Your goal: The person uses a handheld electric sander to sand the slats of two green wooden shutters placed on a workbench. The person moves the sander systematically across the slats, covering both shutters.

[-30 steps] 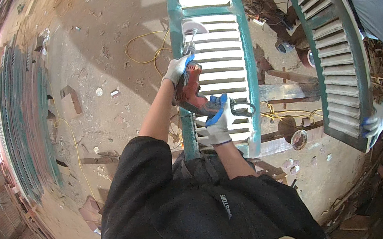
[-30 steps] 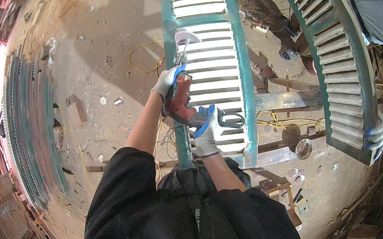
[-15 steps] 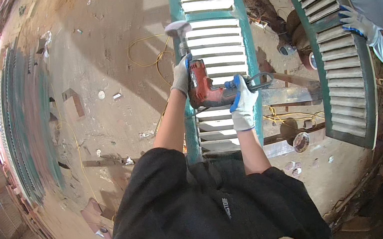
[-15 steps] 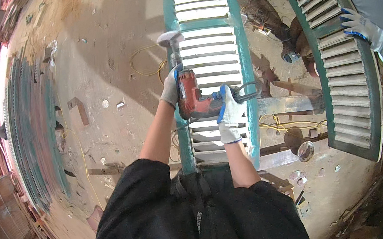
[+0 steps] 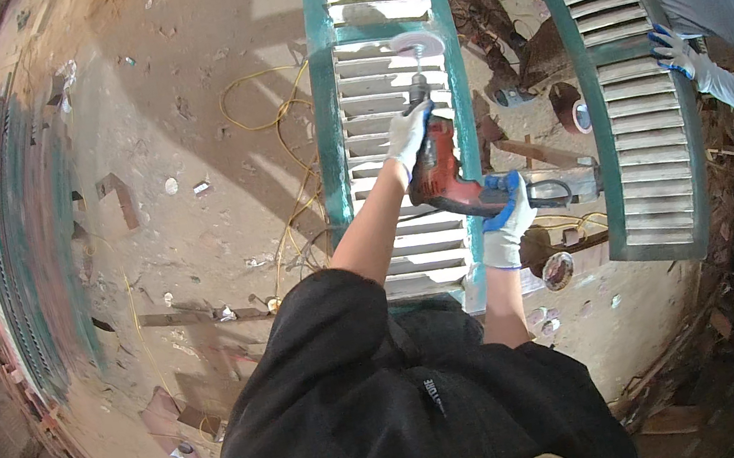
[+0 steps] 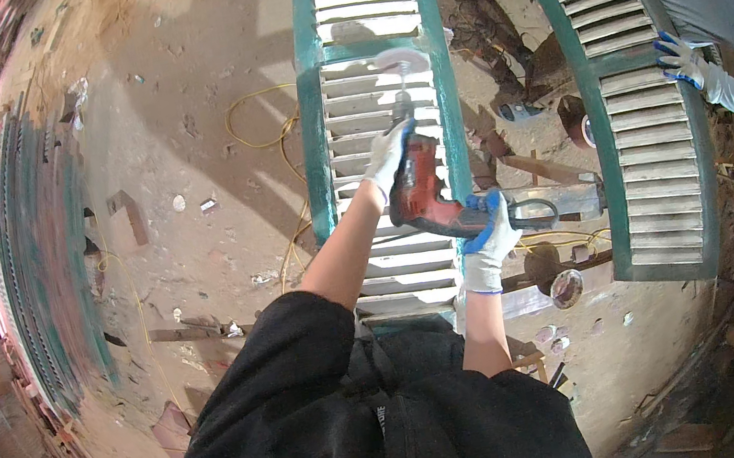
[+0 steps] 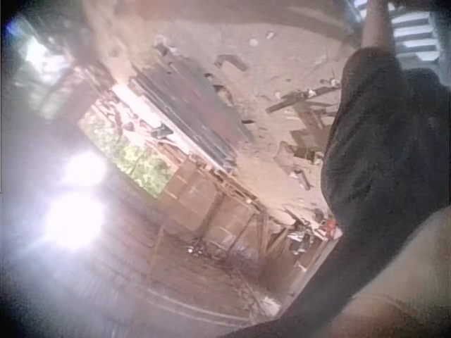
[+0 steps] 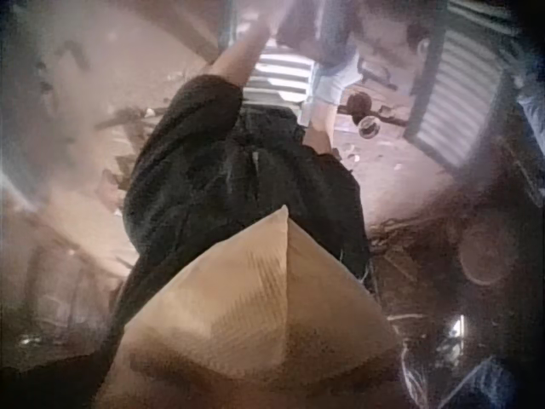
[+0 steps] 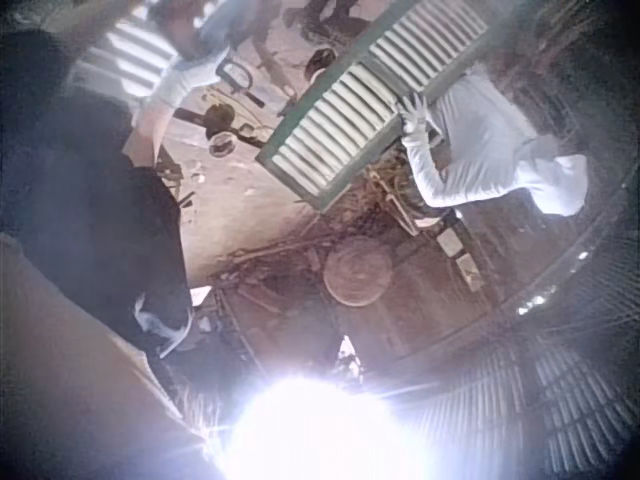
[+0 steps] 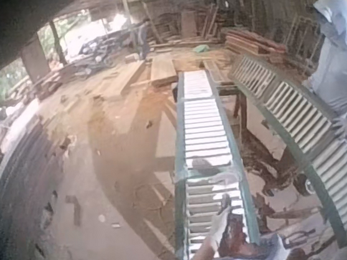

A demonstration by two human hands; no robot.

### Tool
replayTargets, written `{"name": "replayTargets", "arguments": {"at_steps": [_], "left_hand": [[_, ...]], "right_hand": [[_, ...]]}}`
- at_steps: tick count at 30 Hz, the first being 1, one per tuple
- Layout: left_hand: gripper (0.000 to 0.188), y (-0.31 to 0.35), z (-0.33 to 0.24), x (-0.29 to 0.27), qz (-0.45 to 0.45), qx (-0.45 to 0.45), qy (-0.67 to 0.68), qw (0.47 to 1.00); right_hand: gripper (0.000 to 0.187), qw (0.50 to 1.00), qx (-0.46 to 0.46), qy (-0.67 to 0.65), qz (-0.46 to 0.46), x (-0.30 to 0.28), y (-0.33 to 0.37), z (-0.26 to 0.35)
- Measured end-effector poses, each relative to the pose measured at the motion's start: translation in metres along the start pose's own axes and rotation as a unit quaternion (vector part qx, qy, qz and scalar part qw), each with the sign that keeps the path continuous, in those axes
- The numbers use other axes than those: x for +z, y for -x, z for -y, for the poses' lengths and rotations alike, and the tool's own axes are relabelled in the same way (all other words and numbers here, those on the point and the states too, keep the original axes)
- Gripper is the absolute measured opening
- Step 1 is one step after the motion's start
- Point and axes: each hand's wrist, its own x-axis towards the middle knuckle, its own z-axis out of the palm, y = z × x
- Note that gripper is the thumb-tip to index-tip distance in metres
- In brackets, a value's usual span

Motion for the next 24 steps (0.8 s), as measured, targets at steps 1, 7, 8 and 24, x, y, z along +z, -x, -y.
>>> {"name": "replayTargets", "arguments": {"at_steps": [1,7,8,24], "left_hand": [[0.039,0.001,0.0,-0.003,0.005,-0.025,0.033,0.999],[0.037,0.014,0.004,0.003,-0.035,-0.005,0.098,0.995],[0.037,0.017,0.005,0.01,-0.038,-0.007,0.091,0.995],[0.025,-0.022,0.042,0.016,0.057,-0.01,0.278,0.959]], "right_hand": [[0.007,1.0,-0.001,0.024,-0.013,0.001,-0.004,-0.001],[0.01,0.996,0.011,0.052,0.074,-0.002,-0.034,0.01],[0.01,0.995,0.01,0.06,0.076,-0.007,-0.037,0.018],[0.008,0.985,-0.024,0.097,0.142,0.001,-0.079,0.02]]}}
